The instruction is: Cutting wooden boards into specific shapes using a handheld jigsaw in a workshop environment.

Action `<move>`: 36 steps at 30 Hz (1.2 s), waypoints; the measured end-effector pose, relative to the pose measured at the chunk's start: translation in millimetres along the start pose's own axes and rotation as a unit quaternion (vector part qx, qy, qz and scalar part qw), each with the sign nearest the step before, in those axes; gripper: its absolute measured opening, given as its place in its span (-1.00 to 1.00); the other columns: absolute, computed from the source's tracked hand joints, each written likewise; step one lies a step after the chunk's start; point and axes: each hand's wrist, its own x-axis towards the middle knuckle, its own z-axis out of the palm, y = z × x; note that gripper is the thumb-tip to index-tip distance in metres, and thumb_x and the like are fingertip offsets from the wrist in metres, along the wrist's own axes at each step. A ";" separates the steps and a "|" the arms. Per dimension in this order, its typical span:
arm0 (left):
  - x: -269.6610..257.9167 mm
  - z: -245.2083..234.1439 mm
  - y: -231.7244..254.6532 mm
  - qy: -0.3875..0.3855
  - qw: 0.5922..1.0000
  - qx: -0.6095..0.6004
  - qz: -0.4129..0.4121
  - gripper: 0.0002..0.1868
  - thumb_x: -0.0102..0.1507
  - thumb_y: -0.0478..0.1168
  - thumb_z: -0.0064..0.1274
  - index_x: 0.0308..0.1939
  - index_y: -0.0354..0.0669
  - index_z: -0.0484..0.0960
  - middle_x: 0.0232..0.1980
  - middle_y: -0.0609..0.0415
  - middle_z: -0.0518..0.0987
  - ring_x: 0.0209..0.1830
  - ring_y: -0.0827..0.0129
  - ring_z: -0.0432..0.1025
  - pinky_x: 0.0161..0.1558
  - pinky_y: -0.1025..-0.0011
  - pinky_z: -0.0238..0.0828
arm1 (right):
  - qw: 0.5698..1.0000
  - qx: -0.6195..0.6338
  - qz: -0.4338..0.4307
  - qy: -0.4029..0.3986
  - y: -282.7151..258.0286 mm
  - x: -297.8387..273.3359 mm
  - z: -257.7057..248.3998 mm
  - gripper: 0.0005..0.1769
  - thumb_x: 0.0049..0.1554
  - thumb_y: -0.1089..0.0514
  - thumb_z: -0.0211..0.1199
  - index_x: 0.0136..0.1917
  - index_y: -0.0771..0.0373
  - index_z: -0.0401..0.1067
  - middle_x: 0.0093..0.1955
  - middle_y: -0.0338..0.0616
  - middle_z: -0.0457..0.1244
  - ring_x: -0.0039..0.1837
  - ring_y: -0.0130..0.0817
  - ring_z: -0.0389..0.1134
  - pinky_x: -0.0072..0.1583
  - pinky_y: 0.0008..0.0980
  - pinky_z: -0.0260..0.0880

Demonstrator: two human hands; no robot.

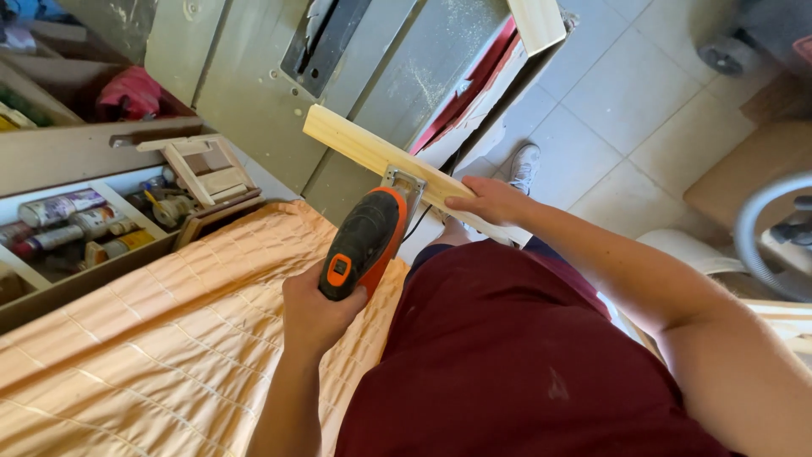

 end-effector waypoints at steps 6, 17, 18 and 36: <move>-4.4 -0.6 11.4 0.006 1.000 -0.010 -0.006 -0.79 -0.13 -0.26 0.29 -0.63 -0.17 0.52 -0.78 0.07 0.35 -0.74 0.35 0.30 -0.58 0.39 0.22 | 0.998 -0.054 -0.006 0.013 -13.2 -18.1 2.7 -0.16 0.15 -0.64 0.05 0.17 0.14 0.44 0.03 0.20 0.39 0.21 0.21 0.45 0.24 0.05 0.40; -6.1 4.0 5.2 0.012 1.000 0.005 -0.007 -0.76 -0.15 -0.25 0.34 -0.61 -0.18 0.52 -0.75 0.04 0.37 -0.71 0.35 0.31 -0.58 0.40 0.18 | 0.997 -0.070 -0.011 0.015 -2.9 -9.4 7.9 -0.09 0.14 -0.68 0.00 0.18 0.17 0.50 0.07 0.13 0.40 0.26 0.14 0.43 0.29 0.00 0.38; -5.4 4.6 4.8 0.013 1.000 0.010 -0.006 -0.75 -0.15 -0.25 0.34 -0.62 -0.18 0.52 -0.76 0.03 0.36 -0.72 0.34 0.32 -0.59 0.39 0.18 | 0.997 -0.071 -0.009 0.011 -2.9 -8.2 8.0 -0.07 0.14 -0.68 -0.01 0.17 0.20 0.51 0.08 0.15 0.41 0.27 0.15 0.43 0.31 0.01 0.38; 0.6 3.7 13.3 -0.011 0.996 0.065 -0.054 -0.86 -0.10 -0.27 0.21 -0.65 -0.15 0.53 -0.77 0.09 0.36 -0.76 0.37 0.29 -0.62 0.46 0.17 | 0.999 0.022 0.027 -0.013 16.5 15.8 20.8 -0.05 0.07 -0.70 0.13 0.15 0.20 0.57 -0.03 0.05 0.43 0.12 0.03 0.51 0.19 -0.08 0.45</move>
